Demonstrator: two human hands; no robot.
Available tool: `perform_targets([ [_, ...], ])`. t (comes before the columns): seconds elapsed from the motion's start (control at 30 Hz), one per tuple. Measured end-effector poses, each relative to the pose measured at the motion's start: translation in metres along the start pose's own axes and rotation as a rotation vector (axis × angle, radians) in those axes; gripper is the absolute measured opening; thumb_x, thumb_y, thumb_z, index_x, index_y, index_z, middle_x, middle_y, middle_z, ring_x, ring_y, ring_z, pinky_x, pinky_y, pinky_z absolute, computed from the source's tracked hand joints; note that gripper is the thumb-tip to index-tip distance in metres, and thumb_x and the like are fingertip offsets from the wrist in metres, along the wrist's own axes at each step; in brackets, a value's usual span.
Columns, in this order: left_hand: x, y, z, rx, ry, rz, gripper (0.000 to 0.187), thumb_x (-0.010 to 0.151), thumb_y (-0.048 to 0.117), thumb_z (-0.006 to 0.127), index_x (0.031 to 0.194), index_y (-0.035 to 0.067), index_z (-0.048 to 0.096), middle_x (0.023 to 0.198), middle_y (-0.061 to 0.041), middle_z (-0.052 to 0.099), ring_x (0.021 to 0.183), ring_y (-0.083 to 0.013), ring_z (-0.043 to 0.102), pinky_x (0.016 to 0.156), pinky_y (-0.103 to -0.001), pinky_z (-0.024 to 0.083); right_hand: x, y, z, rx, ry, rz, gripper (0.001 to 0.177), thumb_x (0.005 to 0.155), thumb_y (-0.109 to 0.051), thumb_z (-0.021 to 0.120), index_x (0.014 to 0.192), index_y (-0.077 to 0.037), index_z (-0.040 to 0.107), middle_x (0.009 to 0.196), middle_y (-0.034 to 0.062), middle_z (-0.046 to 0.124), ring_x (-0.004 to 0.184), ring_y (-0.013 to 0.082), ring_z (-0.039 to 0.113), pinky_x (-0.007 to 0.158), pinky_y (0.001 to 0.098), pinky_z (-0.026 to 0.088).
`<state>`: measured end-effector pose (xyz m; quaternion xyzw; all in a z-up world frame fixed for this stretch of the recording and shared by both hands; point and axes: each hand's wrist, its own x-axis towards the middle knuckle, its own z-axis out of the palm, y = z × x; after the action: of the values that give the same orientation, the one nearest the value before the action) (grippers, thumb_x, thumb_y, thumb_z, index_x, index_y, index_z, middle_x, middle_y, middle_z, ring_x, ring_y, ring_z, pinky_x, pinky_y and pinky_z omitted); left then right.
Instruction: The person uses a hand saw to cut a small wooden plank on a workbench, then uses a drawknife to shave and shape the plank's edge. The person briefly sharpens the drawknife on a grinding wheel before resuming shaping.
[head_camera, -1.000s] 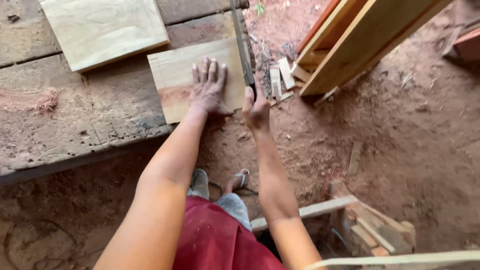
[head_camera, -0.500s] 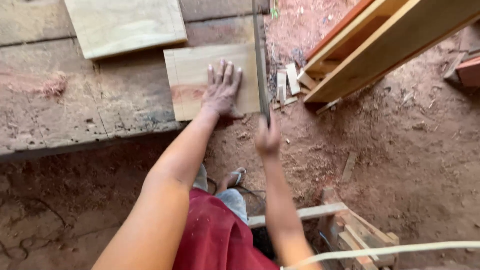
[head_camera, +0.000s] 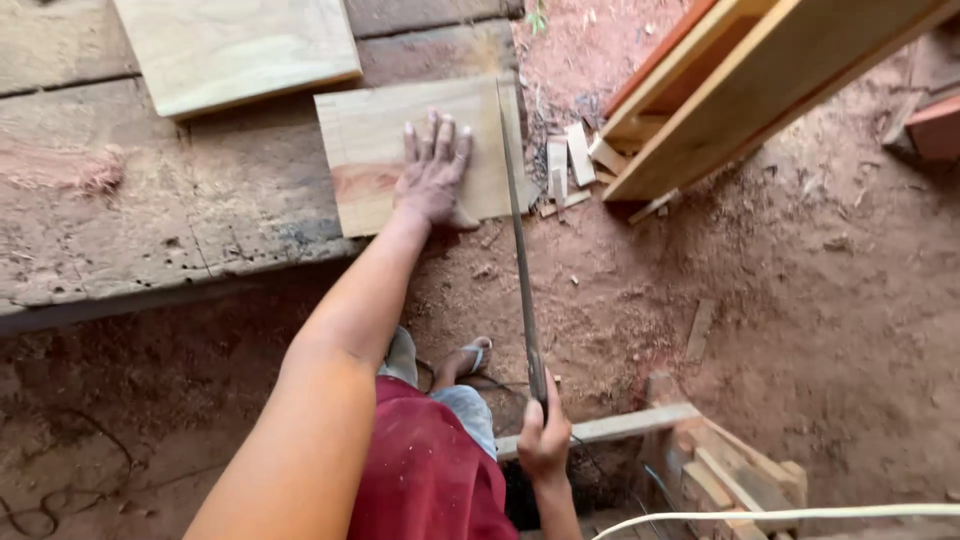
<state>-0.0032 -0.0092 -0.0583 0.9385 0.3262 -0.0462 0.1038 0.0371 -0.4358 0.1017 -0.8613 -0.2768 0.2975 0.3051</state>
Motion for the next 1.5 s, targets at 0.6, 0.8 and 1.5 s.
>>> perform_targets([
  [0.6,0.019,-0.015,0.042,-0.073,-0.200,-0.119,0.150,0.047,0.077,0.083,0.166,0.011,0.022,0.170,-0.023,0.016,0.158,-0.0442,0.002,0.126,-0.062,-0.008,0.064,-0.030,0.022,0.209,0.048,-0.095,0.050,0.099,-0.025,0.050,0.141,0.000,0.061,0.094,0.0297,0.073,0.084,0.0391,0.074,0.076,0.0522,0.056],
  [0.8,-0.022,0.029,-0.113,-0.125,-0.224,-0.101,0.110,0.073,0.040,0.077,0.165,0.012,0.024,0.170,-0.024,0.016,0.157,-0.0467,0.005,0.126,-0.067,0.001,0.116,-0.043,0.047,0.122,0.159,-0.182,0.043,0.100,-0.024,0.058,0.138,-0.004,0.066,0.101,0.0293,0.074,0.095,0.0418,0.073,0.075,0.0517,0.057],
  [1.5,-0.011,0.018,-0.087,-0.135,-0.212,-0.102,0.143,0.052,0.068,0.087,0.165,0.010,0.021,0.169,-0.025,0.013,0.157,-0.0476,0.002,0.126,-0.066,-0.002,0.162,-0.149,0.038,0.303,0.100,-0.261,0.042,0.104,-0.021,0.052,0.137,0.002,0.063,0.122,0.0320,0.068,0.116,0.0461,0.064,0.095,0.0571,0.052],
])
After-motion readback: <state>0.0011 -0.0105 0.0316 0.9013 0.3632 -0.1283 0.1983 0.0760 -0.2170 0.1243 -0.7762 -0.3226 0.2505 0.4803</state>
